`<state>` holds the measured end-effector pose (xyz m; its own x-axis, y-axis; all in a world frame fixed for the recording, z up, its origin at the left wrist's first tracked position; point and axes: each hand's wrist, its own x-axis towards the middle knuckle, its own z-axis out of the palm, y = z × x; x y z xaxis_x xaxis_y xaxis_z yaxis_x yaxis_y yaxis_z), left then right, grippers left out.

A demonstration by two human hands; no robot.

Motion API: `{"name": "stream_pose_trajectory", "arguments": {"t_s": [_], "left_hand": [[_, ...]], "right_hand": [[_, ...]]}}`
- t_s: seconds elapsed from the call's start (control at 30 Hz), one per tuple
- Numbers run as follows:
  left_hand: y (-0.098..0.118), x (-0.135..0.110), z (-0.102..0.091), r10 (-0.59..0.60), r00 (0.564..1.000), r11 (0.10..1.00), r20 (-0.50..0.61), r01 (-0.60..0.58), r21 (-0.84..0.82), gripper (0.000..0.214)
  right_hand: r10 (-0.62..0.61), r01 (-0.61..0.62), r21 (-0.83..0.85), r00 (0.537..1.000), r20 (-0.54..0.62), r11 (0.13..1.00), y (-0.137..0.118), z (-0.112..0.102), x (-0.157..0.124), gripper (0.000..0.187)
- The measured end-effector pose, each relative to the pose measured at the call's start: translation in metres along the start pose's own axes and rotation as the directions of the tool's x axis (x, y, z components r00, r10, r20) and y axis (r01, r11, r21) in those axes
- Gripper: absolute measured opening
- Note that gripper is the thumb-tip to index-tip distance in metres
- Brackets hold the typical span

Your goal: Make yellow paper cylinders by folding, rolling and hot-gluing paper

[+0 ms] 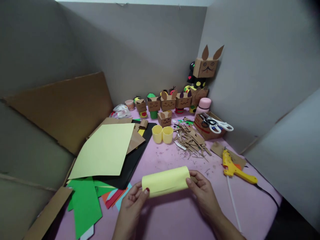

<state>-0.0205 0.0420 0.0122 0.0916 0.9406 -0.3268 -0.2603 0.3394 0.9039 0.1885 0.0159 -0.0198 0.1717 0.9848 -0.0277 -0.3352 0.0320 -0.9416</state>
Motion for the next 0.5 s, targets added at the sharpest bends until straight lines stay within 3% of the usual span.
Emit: {"name": "stream_pose_trajectory", "arguments": {"t_s": [0.27,0.4,0.5], "left_hand": [[0.0048,0.0039,-0.0035,0.018,1.000,0.997,0.021,-0.019,0.072,0.034],[0.0011,0.0052,-0.0067,0.069,0.996,0.995,0.059,-0.072,0.067,0.047],[0.0005,0.0018,-0.0072,0.151,0.982,0.978,0.112,-0.165,0.130,0.054]], "right_hand": [[-0.064,0.062,-0.079,0.998,-0.019,0.995,-0.0026,-0.0032,0.0021,0.013],[0.027,-0.026,0.054,1.000,-0.013,0.998,-0.0025,-0.0025,0.0027,0.014],[0.136,-0.135,0.248,0.991,0.017,0.959,-0.0018,-0.0028,0.0047,0.014]]}}
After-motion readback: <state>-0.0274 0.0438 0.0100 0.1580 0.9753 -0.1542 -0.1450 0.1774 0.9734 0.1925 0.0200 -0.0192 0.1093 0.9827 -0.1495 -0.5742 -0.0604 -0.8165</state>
